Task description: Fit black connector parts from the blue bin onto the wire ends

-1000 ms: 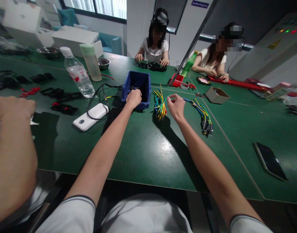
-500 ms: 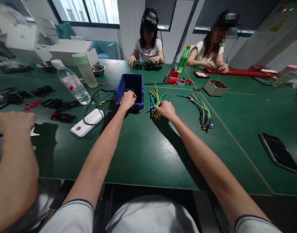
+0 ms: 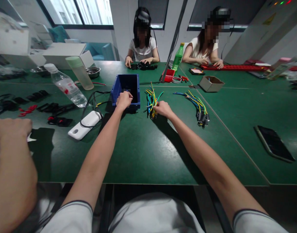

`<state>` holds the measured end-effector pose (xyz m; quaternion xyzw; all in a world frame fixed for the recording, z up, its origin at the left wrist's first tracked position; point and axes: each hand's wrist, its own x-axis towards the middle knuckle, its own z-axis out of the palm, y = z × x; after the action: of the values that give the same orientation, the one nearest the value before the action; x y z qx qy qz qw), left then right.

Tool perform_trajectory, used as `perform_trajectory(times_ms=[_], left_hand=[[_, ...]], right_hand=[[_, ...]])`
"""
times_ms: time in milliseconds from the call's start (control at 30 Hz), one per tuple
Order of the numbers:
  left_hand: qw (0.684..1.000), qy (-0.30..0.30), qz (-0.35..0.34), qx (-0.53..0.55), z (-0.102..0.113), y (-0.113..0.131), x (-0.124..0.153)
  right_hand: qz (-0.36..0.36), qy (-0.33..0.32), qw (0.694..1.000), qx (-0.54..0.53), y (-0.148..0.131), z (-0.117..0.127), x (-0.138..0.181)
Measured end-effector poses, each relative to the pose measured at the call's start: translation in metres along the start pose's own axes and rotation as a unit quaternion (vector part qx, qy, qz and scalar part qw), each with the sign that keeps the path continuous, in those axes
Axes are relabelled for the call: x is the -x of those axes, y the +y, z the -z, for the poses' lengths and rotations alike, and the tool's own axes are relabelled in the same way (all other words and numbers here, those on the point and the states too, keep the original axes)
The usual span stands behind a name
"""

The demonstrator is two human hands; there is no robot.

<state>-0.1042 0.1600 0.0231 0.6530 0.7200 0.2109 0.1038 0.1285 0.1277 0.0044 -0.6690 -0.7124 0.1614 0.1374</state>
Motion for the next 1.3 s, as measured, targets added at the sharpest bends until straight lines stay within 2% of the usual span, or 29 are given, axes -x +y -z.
perform_trajectory(times_ms=[300,667,1300], left_hand=[[1.0,0.006,-0.002,-0.005,0.0,0.0,0.001],[1.0,0.026,-0.011,0.005,-0.004,-0.003,-0.001],[0.999,0.027,-0.025,0.029,-0.004,-0.008,-0.002]], right_hand=[[-0.022,0.072,0.997,-0.026,0.001,-0.013,0.007],[0.01,0.137,0.976,-0.168,0.016,-0.018,0.014],[0.011,0.15,0.952,-0.266,0.024,-0.022,0.044]])
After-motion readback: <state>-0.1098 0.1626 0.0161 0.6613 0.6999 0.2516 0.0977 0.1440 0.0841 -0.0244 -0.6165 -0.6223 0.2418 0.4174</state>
